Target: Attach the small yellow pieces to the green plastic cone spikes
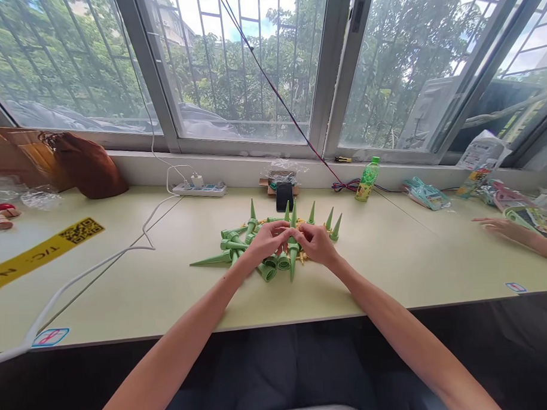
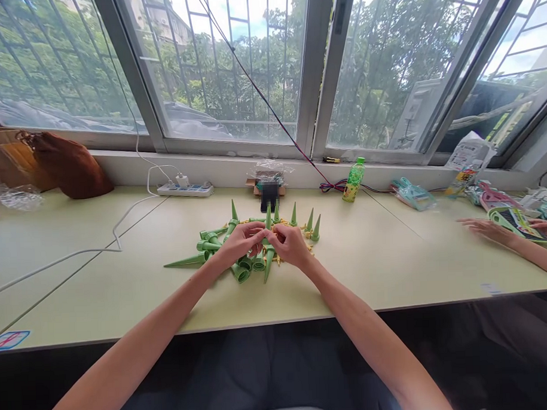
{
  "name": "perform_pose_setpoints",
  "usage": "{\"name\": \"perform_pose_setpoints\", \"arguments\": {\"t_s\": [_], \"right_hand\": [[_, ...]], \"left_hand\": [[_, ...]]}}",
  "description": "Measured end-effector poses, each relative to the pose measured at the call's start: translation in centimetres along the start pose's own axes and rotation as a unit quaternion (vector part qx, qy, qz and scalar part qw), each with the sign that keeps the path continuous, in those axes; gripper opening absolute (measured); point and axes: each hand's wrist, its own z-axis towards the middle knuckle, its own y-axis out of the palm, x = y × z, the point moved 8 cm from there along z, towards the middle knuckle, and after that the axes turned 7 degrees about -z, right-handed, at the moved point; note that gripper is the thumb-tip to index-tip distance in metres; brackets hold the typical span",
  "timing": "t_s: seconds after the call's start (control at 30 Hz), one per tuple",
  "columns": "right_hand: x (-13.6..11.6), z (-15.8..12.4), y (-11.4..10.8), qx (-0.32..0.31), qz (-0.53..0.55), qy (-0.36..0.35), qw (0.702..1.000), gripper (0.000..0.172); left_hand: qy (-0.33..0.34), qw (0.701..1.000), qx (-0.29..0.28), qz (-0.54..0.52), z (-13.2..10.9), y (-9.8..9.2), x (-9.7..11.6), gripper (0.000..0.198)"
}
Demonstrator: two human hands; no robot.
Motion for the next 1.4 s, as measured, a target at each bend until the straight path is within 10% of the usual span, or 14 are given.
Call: {"name": "perform_pose_setpoints", "arguments": {"t_s": [1.4], "right_hand": [[-0.9, -0.5, 0.5, 0.003, -0.045, -0.069, 0.997, 0.04]], "left_hand": [[0.005, 0.995, -0.058, -0.079, -0.2, 1.3, 0.6, 0.044]]}}
